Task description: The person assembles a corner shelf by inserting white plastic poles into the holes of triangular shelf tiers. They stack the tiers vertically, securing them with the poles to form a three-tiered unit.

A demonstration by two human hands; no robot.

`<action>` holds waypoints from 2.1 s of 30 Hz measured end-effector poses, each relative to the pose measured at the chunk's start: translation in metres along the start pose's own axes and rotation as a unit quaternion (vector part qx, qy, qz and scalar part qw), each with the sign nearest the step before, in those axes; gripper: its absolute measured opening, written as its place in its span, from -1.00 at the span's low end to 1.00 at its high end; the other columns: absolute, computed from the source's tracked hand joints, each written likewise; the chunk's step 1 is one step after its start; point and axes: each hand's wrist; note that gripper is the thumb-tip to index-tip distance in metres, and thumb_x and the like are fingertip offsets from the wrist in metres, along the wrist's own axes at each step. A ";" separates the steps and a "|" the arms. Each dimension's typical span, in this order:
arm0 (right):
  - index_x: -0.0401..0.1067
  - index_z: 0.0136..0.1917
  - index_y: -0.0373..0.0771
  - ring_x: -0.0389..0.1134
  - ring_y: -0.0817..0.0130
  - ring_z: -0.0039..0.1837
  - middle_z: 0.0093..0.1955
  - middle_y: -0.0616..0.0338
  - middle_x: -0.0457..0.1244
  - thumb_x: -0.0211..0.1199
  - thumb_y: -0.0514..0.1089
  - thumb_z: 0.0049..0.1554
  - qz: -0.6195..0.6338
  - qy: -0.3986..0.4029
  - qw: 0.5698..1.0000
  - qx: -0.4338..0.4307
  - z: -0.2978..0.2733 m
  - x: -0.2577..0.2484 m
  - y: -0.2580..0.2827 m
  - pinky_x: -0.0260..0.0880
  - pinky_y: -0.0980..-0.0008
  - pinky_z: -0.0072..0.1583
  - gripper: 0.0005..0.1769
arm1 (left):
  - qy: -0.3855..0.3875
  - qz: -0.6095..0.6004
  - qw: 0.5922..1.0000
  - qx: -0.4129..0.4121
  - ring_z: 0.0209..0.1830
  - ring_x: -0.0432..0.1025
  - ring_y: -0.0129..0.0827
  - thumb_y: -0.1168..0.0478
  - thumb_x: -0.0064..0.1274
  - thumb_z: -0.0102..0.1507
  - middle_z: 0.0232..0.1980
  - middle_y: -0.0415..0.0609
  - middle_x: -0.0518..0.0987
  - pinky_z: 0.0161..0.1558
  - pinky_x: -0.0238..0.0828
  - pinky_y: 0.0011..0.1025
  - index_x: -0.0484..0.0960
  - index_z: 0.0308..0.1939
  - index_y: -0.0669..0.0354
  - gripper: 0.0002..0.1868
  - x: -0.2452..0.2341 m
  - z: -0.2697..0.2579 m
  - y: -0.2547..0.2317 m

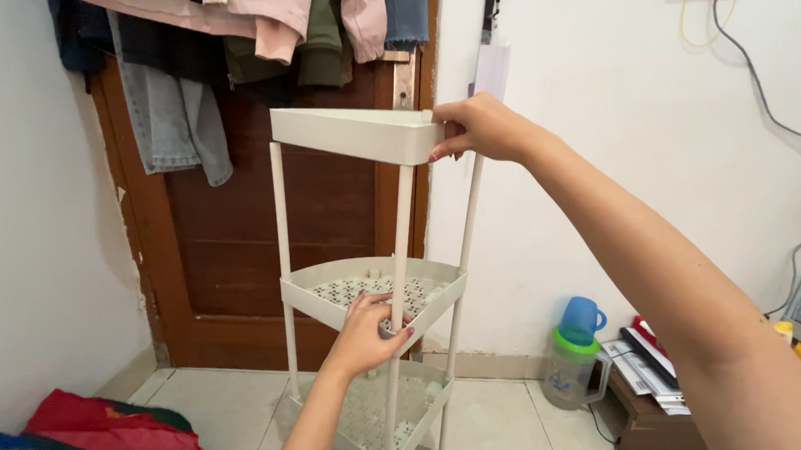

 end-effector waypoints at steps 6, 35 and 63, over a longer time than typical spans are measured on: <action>0.41 -0.14 -0.32 0.48 0.32 -0.22 -0.30 0.09 0.43 0.45 0.08 0.05 0.005 0.009 1.000 -0.002 0.000 0.002 -0.001 0.40 0.31 -0.13 -0.57 | -0.003 0.010 1.000 0.002 0.40 0.28 -0.13 0.03 0.23 0.10 0.09 0.02 0.67 0.52 -0.23 -0.02 0.79 -0.23 0.05 -0.74 -0.009 0.001 -0.017; 0.46 -0.03 -0.36 0.38 0.05 -0.27 -0.31 -0.06 0.35 0.49 0.12 0.01 -0.073 -0.055 0.991 -0.098 -0.002 0.009 -0.014 0.37 0.17 -0.17 -0.47 | -0.252 -0.336 0.907 -0.029 -0.56 0.12 -0.63 -0.12 -0.21 0.46 -0.54 -0.29 0.25 -0.51 0.06 -0.52 0.56 -0.02 0.17 -0.55 -0.018 0.131 -0.099; 0.42 0.24 -0.20 0.28 0.29 0.35 0.26 0.12 0.27 -0.08 0.15 0.40 0.221 -0.153 0.961 -0.057 0.015 0.054 -0.042 0.26 0.26 0.41 -0.55 | -0.246 -0.329 0.911 -0.034 -0.61 0.10 -0.68 -0.18 -0.27 0.46 -0.54 -0.34 0.28 -0.59 -0.01 -0.61 0.59 -0.04 0.17 -0.48 -0.029 0.134 -0.083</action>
Point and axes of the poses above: each hand's wrist, its own z-axis towards the middle knuckle, its own x-axis out of the palm, y = z × x
